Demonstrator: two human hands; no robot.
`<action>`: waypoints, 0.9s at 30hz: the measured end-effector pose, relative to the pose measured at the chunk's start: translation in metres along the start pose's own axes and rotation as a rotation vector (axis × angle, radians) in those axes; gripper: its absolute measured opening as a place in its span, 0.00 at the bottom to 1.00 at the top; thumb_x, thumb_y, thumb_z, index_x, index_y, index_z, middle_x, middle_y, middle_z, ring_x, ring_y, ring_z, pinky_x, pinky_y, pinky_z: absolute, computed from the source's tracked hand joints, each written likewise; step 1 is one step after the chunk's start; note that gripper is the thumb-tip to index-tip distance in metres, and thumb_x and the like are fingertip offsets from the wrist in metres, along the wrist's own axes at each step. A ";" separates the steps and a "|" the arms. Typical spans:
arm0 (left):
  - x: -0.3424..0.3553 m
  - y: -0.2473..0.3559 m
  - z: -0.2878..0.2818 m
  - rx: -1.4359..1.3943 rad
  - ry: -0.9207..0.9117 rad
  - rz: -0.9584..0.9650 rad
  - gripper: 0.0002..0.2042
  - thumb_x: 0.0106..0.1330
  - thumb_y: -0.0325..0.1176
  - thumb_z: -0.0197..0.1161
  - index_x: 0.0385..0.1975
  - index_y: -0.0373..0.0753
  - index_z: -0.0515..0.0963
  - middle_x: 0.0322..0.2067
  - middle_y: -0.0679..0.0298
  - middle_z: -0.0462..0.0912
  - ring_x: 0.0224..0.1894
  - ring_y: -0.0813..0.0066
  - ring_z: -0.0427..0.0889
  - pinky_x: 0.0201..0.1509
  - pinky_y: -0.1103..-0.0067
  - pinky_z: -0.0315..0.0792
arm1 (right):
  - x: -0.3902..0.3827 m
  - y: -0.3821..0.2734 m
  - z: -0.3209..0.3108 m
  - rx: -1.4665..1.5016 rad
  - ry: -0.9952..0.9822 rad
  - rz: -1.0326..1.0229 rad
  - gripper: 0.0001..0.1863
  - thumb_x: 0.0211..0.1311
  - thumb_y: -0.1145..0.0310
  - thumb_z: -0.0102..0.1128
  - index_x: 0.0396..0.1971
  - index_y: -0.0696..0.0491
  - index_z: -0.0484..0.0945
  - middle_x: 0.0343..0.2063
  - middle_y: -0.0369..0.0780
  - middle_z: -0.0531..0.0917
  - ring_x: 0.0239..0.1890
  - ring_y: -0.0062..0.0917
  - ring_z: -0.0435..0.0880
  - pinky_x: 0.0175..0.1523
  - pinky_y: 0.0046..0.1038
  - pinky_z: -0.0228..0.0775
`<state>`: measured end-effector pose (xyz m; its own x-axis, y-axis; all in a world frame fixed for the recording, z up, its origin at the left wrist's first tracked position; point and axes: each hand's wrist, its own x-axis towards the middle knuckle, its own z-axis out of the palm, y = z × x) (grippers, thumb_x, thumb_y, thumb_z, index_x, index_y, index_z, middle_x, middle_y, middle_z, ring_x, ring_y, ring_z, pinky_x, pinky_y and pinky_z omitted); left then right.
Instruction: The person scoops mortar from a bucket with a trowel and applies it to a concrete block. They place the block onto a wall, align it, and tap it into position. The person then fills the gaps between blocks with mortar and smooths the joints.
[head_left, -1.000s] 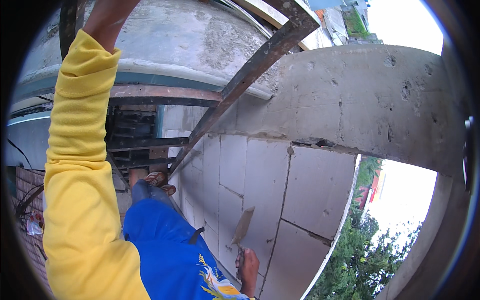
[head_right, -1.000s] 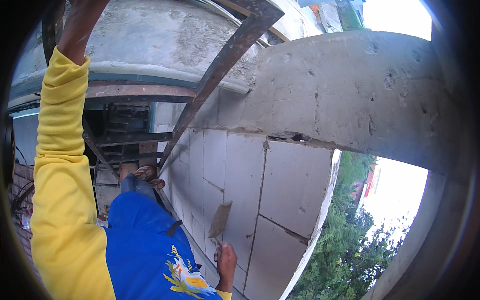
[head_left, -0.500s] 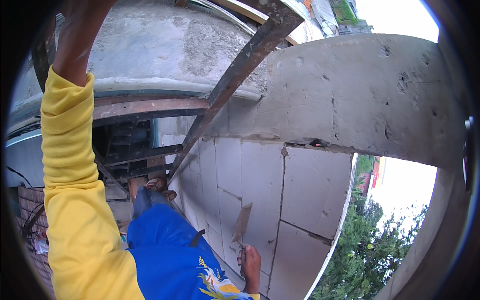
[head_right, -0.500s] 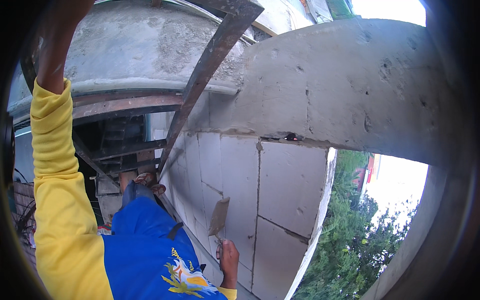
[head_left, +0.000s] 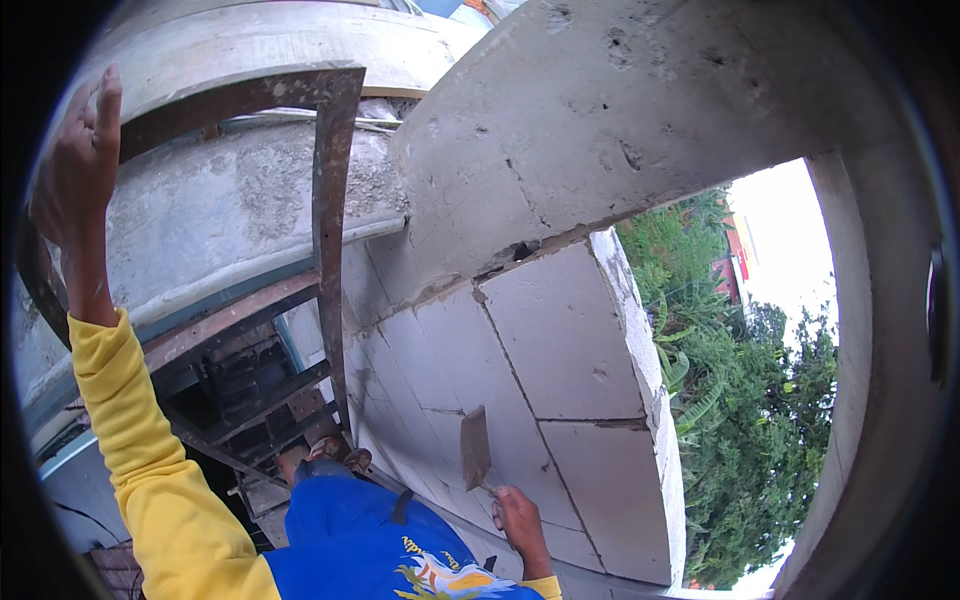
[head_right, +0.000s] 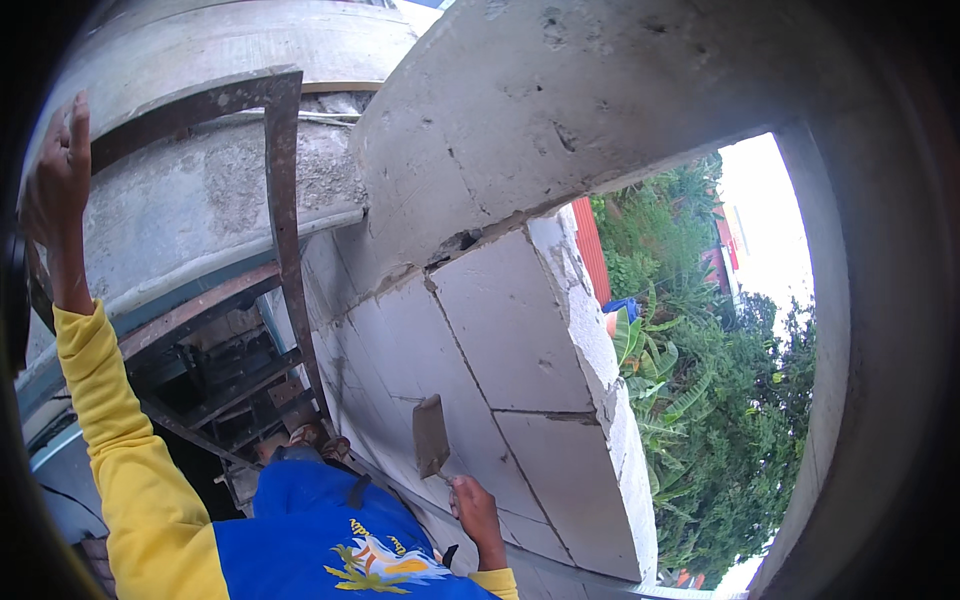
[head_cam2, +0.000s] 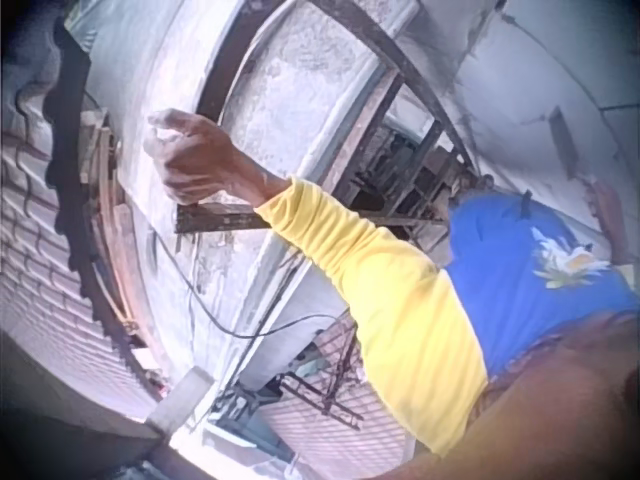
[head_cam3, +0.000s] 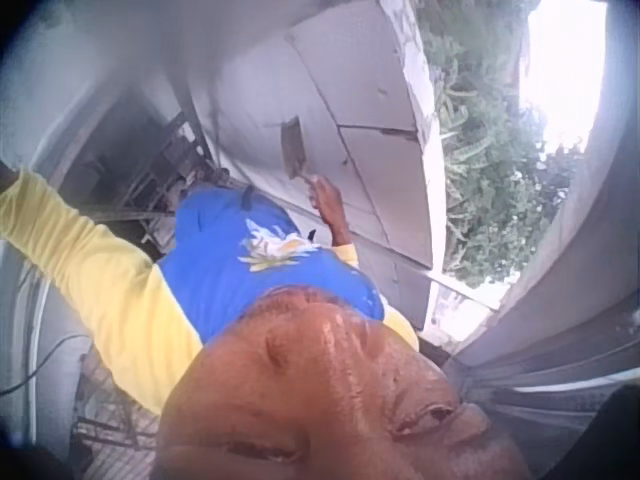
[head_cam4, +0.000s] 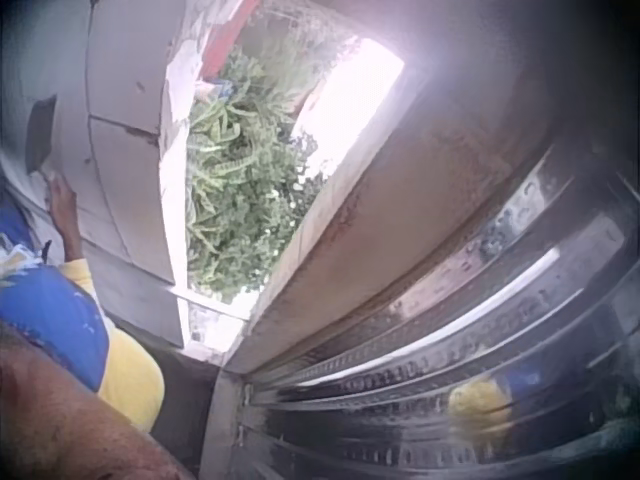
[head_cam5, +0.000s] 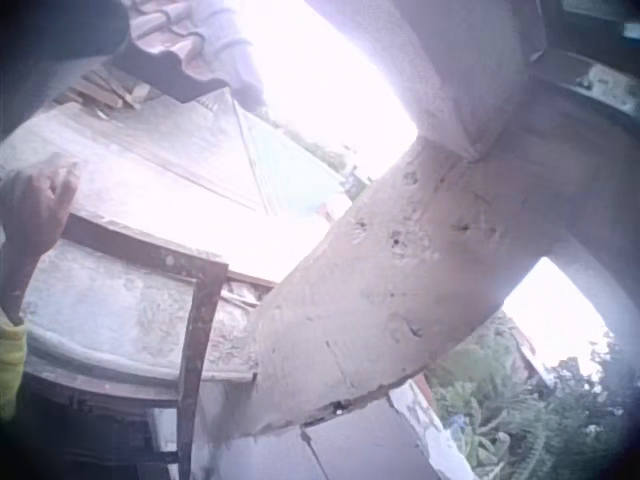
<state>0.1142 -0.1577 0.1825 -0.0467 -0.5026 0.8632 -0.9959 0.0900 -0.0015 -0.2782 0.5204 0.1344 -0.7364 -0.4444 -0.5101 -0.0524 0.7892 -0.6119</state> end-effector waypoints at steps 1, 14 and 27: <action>-0.002 0.005 0.000 -0.049 0.005 -0.060 0.25 0.82 0.62 0.51 0.61 0.56 0.86 0.30 0.68 0.91 0.28 0.72 0.90 0.29 0.75 0.84 | -0.001 0.000 0.000 0.013 0.007 0.005 0.20 0.85 0.55 0.52 0.49 0.58 0.83 0.26 0.35 0.82 0.25 0.16 0.77 0.34 0.24 0.70; 0.007 0.029 -0.024 -0.059 -0.070 -0.181 0.26 0.81 0.63 0.50 0.55 0.53 0.89 0.29 0.66 0.92 0.29 0.69 0.91 0.30 0.72 0.84 | -0.002 0.043 0.002 -0.038 0.118 -0.138 0.18 0.83 0.55 0.55 0.42 0.56 0.83 0.23 0.38 0.83 0.23 0.23 0.80 0.33 0.29 0.72; 0.016 0.053 -0.061 -0.097 -0.113 -0.226 0.27 0.81 0.62 0.48 0.53 0.51 0.89 0.35 0.55 0.93 0.37 0.48 0.91 0.39 0.56 0.81 | -0.061 0.126 -0.012 0.003 0.299 -0.013 0.17 0.80 0.57 0.57 0.40 0.57 0.83 0.26 0.50 0.85 0.31 0.50 0.86 0.39 0.44 0.75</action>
<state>0.0654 -0.1084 0.2273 0.1621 -0.6114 0.7745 -0.9704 0.0438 0.2377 -0.2477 0.6520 0.0951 -0.9019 -0.3092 -0.3018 -0.0612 0.7829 -0.6191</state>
